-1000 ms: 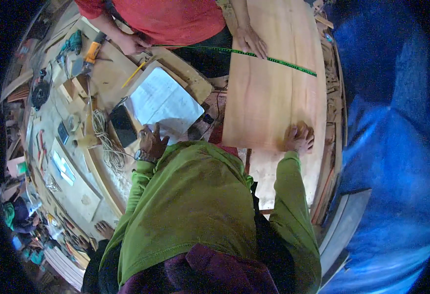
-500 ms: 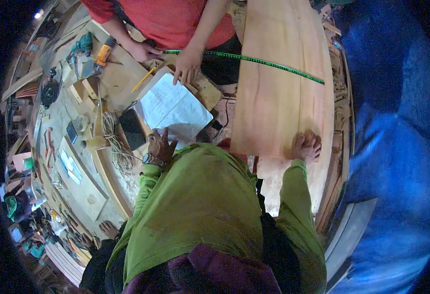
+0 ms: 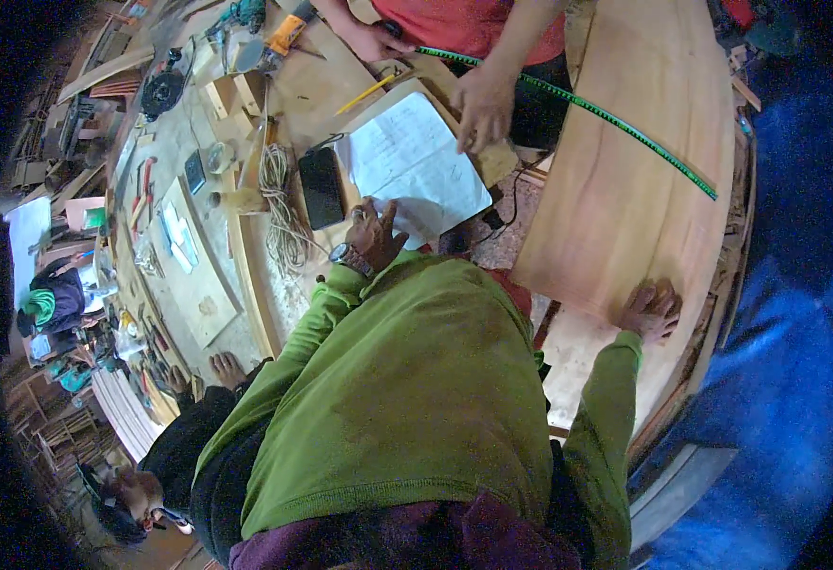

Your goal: Measuring wood planks and recording dimensions in a notebook at a woodworking workbench.

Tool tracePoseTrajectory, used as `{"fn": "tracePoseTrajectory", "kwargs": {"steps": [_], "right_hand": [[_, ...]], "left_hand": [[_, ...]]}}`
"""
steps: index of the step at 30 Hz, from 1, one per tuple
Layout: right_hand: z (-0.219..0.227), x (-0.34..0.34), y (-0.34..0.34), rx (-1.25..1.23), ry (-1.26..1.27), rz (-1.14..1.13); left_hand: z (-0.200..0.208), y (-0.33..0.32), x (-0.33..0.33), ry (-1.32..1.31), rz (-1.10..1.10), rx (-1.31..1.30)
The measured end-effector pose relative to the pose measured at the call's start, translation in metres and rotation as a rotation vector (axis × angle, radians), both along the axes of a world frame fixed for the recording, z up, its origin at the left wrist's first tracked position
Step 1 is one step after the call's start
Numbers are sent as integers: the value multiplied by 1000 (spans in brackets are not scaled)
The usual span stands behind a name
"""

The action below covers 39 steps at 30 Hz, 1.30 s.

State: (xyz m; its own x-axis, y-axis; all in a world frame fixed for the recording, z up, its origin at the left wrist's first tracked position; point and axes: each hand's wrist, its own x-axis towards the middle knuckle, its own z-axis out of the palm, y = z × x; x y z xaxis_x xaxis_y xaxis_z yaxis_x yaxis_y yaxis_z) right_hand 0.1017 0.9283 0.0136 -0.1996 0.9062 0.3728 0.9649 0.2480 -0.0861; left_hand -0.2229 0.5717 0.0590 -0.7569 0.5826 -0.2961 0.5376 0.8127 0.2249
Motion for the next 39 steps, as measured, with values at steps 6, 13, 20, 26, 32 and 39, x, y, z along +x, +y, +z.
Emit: {"fn": "tracePoseTrajectory", "kwargs": {"steps": [6,13,20,26,32,39], "right_hand": [[-2,0,0,7,-29,-77],[-16,11,9,-29,-6,-109],[-14,9,6,-9,-56,-138],[-12,6,1,-35,-69,-195],[-9,8,4,-64,42,-109],[-20,14,9,-45,68,-64]], "left_hand": [[0,1,-1,-66,12,-17],[-6,1,3,85,-39,-89],[1,9,1,6,61,-43],[-13,13,-3,58,33,-111],[5,18,0,57,22,-141],[25,25,5,98,-97,-297]]}}
